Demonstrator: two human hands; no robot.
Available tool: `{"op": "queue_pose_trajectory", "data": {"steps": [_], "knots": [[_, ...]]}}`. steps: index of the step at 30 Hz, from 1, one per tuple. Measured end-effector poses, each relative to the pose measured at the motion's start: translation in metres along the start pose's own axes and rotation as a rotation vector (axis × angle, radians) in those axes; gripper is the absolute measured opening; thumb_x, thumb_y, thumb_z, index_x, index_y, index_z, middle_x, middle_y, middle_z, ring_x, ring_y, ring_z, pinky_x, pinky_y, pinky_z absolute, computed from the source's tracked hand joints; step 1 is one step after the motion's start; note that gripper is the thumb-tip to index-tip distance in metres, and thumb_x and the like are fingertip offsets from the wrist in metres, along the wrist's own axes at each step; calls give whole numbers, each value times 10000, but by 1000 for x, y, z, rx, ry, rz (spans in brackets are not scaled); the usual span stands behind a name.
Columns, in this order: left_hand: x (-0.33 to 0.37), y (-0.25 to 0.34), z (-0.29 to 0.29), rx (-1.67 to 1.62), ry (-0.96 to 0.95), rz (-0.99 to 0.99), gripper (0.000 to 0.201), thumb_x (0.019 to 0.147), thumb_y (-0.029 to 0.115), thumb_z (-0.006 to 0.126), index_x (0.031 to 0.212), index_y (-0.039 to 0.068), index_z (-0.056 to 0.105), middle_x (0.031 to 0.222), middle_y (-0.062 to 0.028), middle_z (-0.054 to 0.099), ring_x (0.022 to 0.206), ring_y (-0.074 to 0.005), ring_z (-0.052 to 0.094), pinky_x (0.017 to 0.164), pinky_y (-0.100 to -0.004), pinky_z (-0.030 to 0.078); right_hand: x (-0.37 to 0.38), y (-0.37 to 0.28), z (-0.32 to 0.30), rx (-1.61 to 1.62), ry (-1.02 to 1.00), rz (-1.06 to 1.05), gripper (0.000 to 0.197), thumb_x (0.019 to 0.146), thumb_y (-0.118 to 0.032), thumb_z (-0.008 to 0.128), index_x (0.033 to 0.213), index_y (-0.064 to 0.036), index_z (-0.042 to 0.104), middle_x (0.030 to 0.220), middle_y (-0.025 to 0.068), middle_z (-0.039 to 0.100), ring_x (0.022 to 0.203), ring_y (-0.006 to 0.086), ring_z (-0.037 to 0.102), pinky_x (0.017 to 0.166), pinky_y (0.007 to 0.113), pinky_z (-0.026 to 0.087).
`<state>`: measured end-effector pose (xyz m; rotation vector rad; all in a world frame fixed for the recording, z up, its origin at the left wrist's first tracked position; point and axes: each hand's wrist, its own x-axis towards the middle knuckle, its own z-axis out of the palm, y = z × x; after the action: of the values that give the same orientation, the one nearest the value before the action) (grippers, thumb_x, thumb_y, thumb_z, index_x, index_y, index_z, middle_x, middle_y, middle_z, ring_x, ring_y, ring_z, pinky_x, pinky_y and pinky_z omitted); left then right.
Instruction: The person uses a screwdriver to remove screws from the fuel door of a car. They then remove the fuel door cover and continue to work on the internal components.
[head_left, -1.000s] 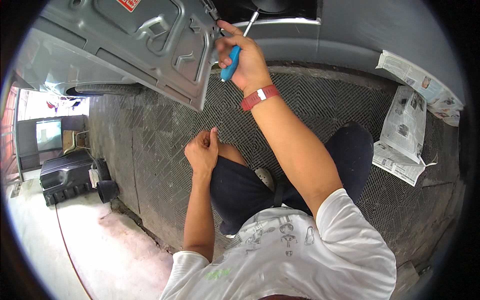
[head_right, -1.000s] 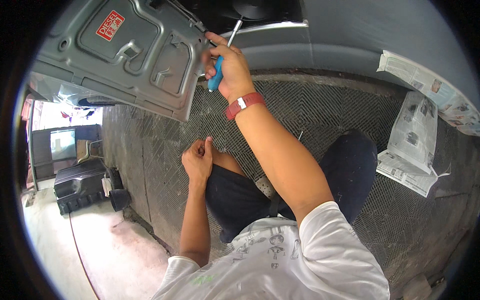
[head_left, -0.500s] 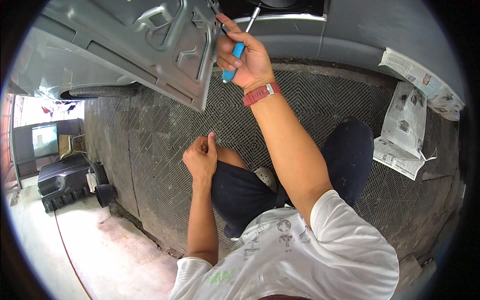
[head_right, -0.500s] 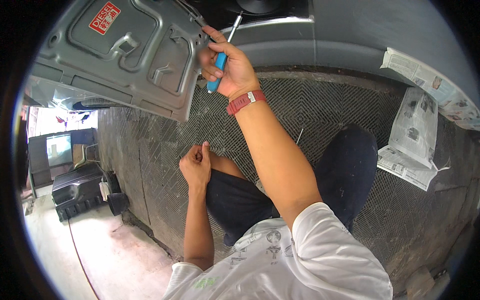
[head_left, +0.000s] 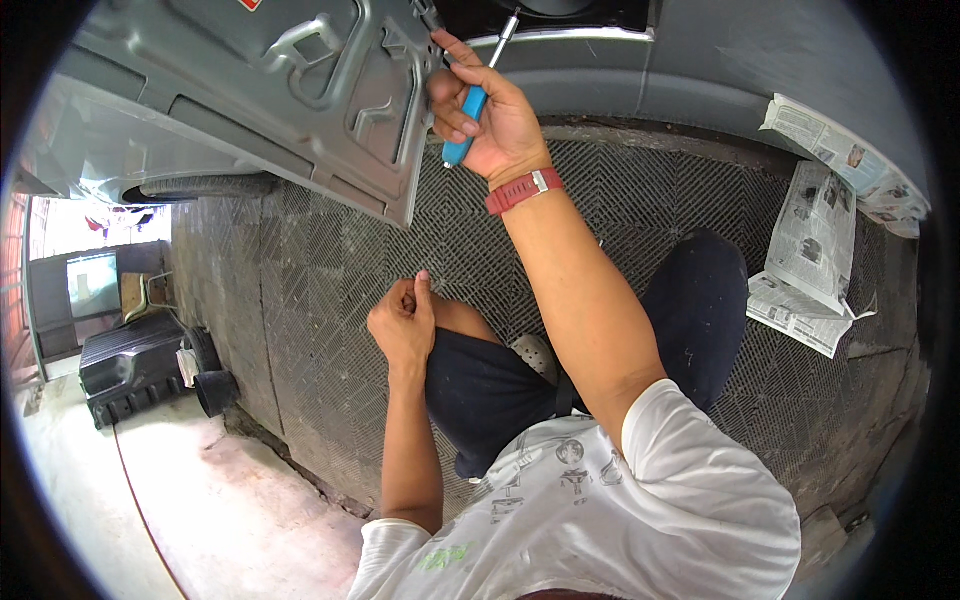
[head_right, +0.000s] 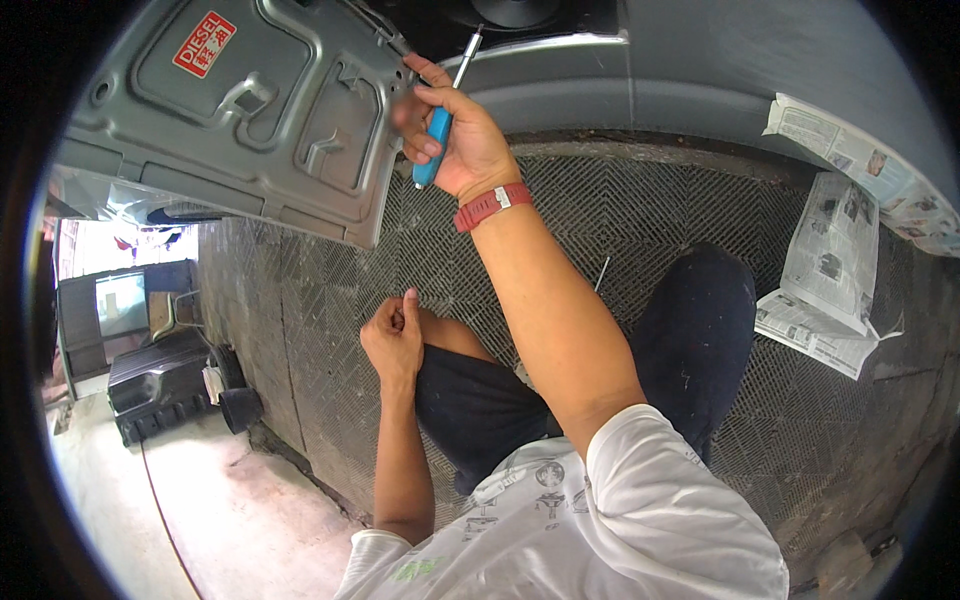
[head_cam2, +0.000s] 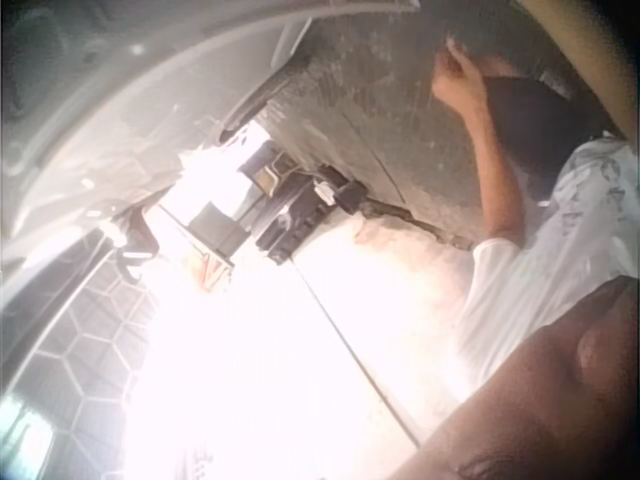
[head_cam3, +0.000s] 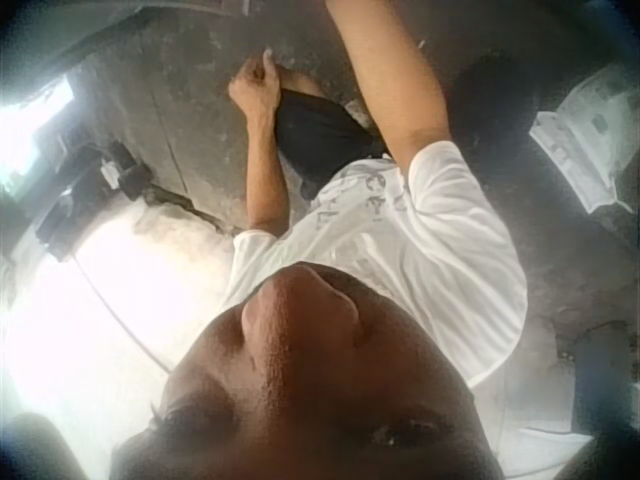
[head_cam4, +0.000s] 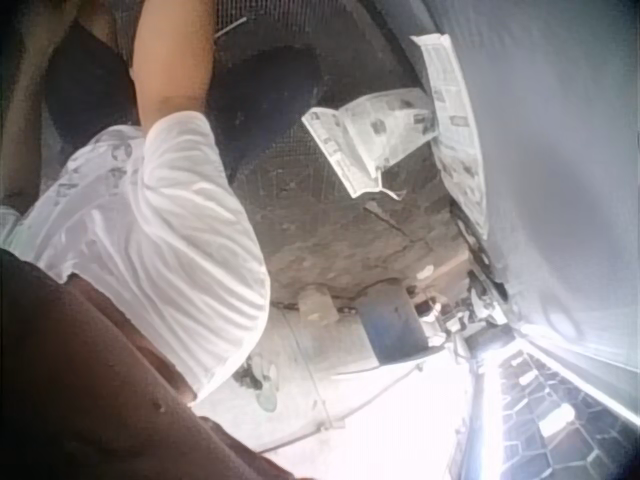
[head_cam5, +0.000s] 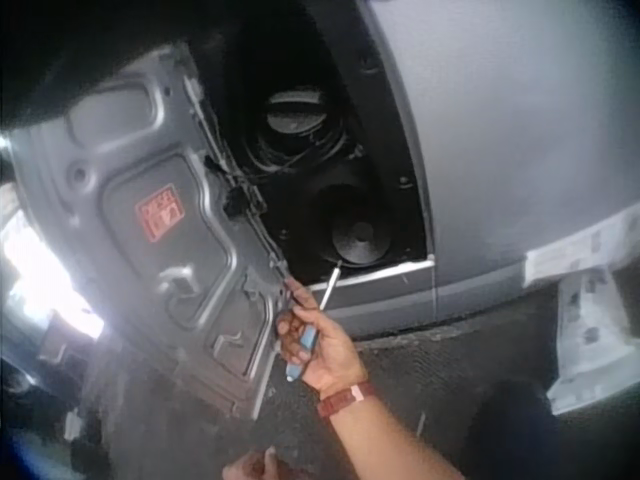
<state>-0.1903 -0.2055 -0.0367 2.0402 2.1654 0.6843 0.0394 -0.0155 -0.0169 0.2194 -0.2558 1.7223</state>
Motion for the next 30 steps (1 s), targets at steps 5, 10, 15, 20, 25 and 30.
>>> {"op": "queue_pose_trajectory", "data": {"steps": [5, 10, 15, 20, 25, 30], "knots": [[33, 23, -20, -410, 125, -7, 419, 1004, 404, 790, 942, -8, 749, 636, -35, 492, 565, -153, 462, 561, -303, 390, -1, 1, 6, -98, 81, -41, 424, 1084, -185, 560, 1506, -155, 594, 843, 23, 659, 496, 77, 450, 502, 261, 413], [82, 90, -37, -287, 215, 284, 434, 984, 412, 815, 1013, -16, 752, 751, -83, 654, 659, -217, 617, 650, -339, 480, 0, -1, 17, -155, 206, -28, 474, 1056, -203, 651, 1518, -137, 567, 800, 13, 594, 490, 91, 443, 517, 290, 408], [104, 109, -11, -309, 371, 439, 340, 1046, 256, 753, 998, -81, 741, 900, -151, 787, 845, -277, 756, 768, -378, 550, 0, -3, 22, -453, 378, -65, 409, 1056, -188, 662, 1461, -134, 664, 1078, 8, 600, 719, 86, 563, 544, 276, 462], [98, 114, -1, -451, 350, 364, 338, 1079, 189, 697, 995, -136, 732, 907, -166, 782, 818, -246, 737, 732, -359, 543, -8, -5, 19, -433, 319, -15, 463, 1046, -187, 670, 1506, -163, 636, 1107, 5, 584, 962, 119, 578, 591, 271, 482], [100, 118, 4, -402, 447, 415, 346, 1083, 204, 697, 1008, -129, 753, 880, -133, 759, 780, -212, 700, 709, -350, 533, -5, -6, 8, -333, 228, 12, 477, 1047, -201, 680, 1521, -185, 626, 1158, -8, 596, 1019, 122, 562, 649, 267, 479], [102, 116, 4, -414, 457, 404, 350, 1084, 213, 698, 1067, -134, 737, 928, -127, 752, 805, -199, 687, 719, -344, 535, -3, -13, 5, -307, 200, 30, 454, 1055, -175, 661, 1508, -172, 631, 1163, 6, 609, 997, 137, 572, 650, 273, 499]]}}
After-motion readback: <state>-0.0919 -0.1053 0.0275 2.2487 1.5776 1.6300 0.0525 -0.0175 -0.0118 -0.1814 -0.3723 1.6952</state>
